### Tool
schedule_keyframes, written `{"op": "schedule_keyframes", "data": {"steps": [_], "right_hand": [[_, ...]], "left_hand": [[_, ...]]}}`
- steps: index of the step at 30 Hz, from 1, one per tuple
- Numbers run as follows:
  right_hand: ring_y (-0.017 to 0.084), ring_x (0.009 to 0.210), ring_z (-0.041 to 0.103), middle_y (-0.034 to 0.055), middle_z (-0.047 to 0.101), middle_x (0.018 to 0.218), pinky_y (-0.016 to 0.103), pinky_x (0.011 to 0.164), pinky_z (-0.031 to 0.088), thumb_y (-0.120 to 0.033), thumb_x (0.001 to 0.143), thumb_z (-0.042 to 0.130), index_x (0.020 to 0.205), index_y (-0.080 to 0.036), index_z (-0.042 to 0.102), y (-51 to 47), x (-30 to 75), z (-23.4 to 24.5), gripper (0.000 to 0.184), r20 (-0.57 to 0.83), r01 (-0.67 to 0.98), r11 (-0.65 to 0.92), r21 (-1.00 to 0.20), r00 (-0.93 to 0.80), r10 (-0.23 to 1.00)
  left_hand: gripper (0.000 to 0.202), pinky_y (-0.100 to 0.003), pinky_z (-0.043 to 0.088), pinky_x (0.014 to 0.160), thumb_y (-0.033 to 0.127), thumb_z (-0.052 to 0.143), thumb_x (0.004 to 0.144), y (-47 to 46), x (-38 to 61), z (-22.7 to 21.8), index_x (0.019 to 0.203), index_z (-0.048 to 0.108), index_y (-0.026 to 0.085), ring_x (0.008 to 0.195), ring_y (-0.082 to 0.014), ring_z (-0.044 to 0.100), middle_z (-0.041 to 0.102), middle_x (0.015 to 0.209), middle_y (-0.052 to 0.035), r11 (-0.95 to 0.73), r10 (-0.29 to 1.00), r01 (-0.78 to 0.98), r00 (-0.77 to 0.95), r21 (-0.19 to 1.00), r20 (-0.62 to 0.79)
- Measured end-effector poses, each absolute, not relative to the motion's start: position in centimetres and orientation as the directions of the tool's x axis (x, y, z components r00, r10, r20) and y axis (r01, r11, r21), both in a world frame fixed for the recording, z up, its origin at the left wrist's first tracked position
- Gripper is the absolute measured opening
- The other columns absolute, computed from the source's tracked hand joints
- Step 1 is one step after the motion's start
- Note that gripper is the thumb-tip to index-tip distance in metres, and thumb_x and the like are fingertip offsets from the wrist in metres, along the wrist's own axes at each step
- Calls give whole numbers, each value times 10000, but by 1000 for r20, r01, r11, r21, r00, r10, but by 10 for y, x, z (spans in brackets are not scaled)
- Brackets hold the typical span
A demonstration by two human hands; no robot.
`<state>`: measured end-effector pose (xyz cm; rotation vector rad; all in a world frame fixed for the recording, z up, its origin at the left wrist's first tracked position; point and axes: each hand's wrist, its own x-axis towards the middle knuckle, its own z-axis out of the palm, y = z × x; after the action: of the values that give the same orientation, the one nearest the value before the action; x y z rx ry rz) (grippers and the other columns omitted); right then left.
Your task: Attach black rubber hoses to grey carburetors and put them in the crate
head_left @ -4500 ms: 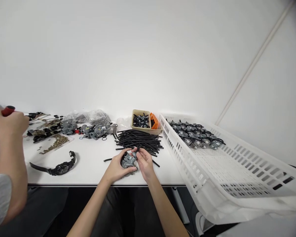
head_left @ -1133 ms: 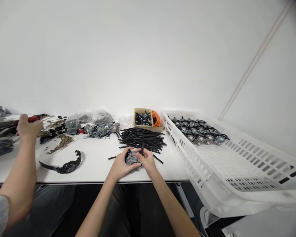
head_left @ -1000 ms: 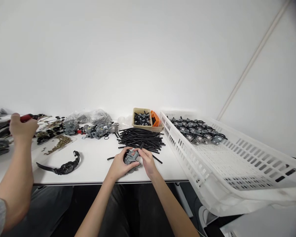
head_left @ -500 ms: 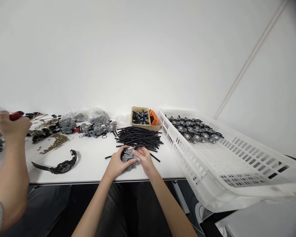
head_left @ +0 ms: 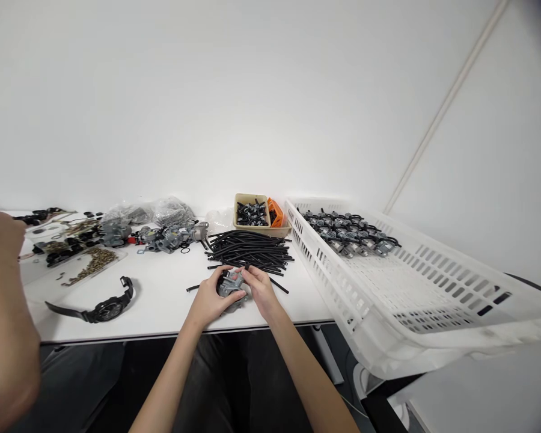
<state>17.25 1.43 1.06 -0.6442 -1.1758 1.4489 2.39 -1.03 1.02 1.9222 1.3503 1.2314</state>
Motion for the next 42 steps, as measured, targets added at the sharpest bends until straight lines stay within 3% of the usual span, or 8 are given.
{"op": "schedule_keyframes", "data": {"steps": [7, 11, 15, 19, 25, 33, 36, 42], "right_hand": [[205, 795, 645, 22, 669, 757, 334, 807, 454, -325, 663, 716, 675, -195, 551, 15, 177, 10, 211, 180, -505, 21, -863, -268, 947], [202, 785, 657, 10, 678, 706, 325, 790, 452, -294, 657, 729, 683, -203, 512, 14, 177, 8, 237, 171, -504, 14, -864, -268, 948], [204, 819, 670, 33, 709, 815, 344, 839, 456, -314, 674, 741, 840, -204, 613, 13, 176, 9, 237, 200, -493, 41, -869, -275, 940], [233, 925, 654, 70, 710, 973, 373, 888, 458, -374, 677, 748, 987, -197, 677, 14, 176, 8, 364, 221, -437, 80, -896, -283, 933], [241, 920, 655, 58, 712, 905, 380, 886, 465, -389, 631, 784, 901, -192, 676, 13, 174, 9, 351, 210, -412, 88, -907, -263, 942], [150, 757, 596, -5, 653, 802, 301, 768, 488, -290, 567, 818, 857, -209, 640, 9, 171, 12, 350, 204, -396, 127, -909, -158, 966], [172, 829, 605, 25, 674, 887, 319, 801, 485, -310, 588, 801, 882, -205, 678, 9, 171, 12, 335, 229, -372, 153, -916, -169, 959], [204, 846, 630, 28, 695, 831, 349, 840, 474, -351, 588, 800, 788, -199, 696, 11, 172, 10, 273, 217, -374, 124, -919, -217, 952]], "left_hand": [[526, -348, 475, 846, 466, 681, 709, -10, 24, 10, 1148, 527, 218, 936, -234, 641, 685, 1040, -52, -383, 916, 484, 88, 787, 391], [528, -358, 480, 837, 464, 674, 712, -9, 23, 8, 1152, 530, 209, 915, -236, 643, 689, 1023, -58, -374, 919, 486, 80, 790, 386], [523, -371, 475, 848, 463, 669, 716, -9, 22, 7, 1151, 523, 211, 923, -238, 637, 683, 1033, -63, -381, 917, 471, 85, 796, 389], [515, -383, 473, 862, 462, 664, 723, -9, 22, 8, 1150, 517, 214, 946, -243, 634, 675, 1063, -73, -381, 919, 464, 94, 800, 383], [513, -384, 472, 888, 459, 670, 716, -9, 22, 9, 1148, 525, 223, 1001, -253, 625, 660, 1118, -78, -410, 908, 450, 118, 793, 402], [560, -357, 492, 837, 458, 695, 691, -10, 23, 8, 1163, 517, 216, 957, -252, 640, 668, 1096, -74, -410, 904, 512, 121, 755, 409], [566, -373, 487, 855, 452, 693, 695, -10, 23, 8, 1175, 506, 216, 971, -259, 636, 668, 1093, -80, -421, 900, 505, 130, 754, 415], [550, -351, 491, 846, 448, 696, 691, -10, 24, 8, 1158, 521, 216, 962, -252, 642, 676, 1083, -69, -425, 896, 514, 121, 745, 428]]}}
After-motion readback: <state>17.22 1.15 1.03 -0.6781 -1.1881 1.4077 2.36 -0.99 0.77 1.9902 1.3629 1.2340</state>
